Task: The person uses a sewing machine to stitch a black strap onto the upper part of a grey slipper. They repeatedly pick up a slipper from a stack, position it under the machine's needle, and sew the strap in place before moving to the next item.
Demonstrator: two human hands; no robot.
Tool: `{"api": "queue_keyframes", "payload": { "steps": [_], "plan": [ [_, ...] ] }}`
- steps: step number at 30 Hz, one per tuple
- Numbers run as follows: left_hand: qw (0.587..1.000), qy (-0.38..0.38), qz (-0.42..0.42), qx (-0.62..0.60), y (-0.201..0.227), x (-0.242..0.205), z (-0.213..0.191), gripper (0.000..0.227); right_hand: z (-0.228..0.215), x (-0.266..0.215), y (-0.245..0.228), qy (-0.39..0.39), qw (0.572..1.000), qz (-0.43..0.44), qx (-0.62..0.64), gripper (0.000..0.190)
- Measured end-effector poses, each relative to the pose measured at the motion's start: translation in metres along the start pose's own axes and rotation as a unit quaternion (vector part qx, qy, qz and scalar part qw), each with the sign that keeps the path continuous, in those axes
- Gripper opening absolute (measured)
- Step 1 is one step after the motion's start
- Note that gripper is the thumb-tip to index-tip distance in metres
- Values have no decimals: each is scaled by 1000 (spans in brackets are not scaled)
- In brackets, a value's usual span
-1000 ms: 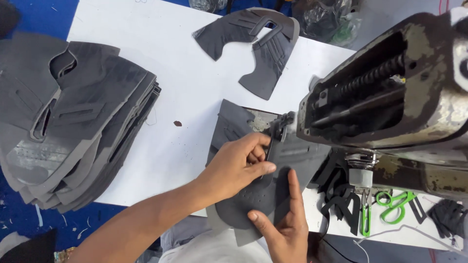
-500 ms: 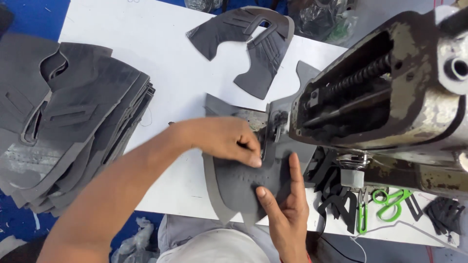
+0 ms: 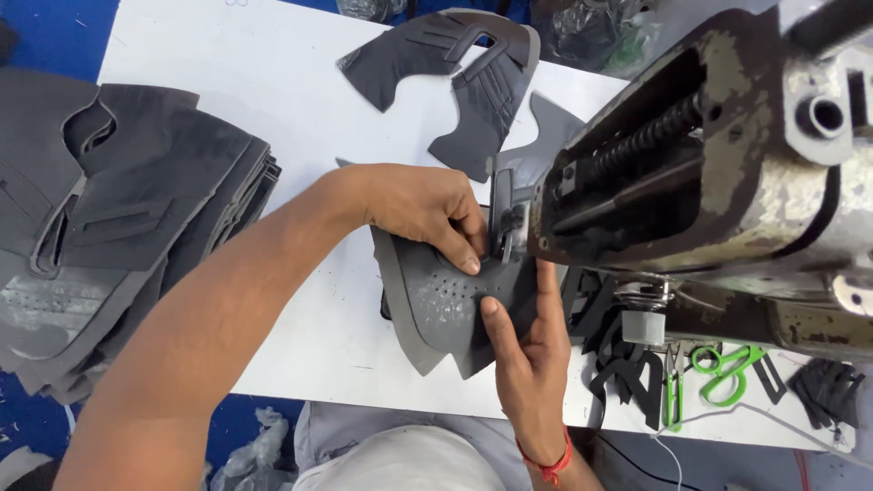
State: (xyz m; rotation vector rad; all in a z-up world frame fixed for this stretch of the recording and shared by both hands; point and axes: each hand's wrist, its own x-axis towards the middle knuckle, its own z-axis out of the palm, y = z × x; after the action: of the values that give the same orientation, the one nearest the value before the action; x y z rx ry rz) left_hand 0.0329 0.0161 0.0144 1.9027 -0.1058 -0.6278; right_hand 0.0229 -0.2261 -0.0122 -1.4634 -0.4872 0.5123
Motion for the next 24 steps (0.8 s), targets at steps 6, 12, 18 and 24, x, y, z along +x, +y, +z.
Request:
{"api": "queue_keyframes", "payload": {
  "steps": [6, 12, 18, 24],
  "plan": [
    [996, 58, 33, -57, -16, -5, 19, 27, -16, 20, -8, 14, 997, 35, -66, 68],
    [968, 233, 17, -86, -6, -16, 74, 30, -32, 46, -25, 89, 948, 183, -245, 35],
    [912, 400, 16, -88, 4, -11, 111, 33, -60, 37, 8, 78, 974, -18, -211, 25],
    [886, 464, -2, -23, 15, -4, 112, 29, -44, -1, 12, 133, 987, 43, -77, 47]
  ]
}}
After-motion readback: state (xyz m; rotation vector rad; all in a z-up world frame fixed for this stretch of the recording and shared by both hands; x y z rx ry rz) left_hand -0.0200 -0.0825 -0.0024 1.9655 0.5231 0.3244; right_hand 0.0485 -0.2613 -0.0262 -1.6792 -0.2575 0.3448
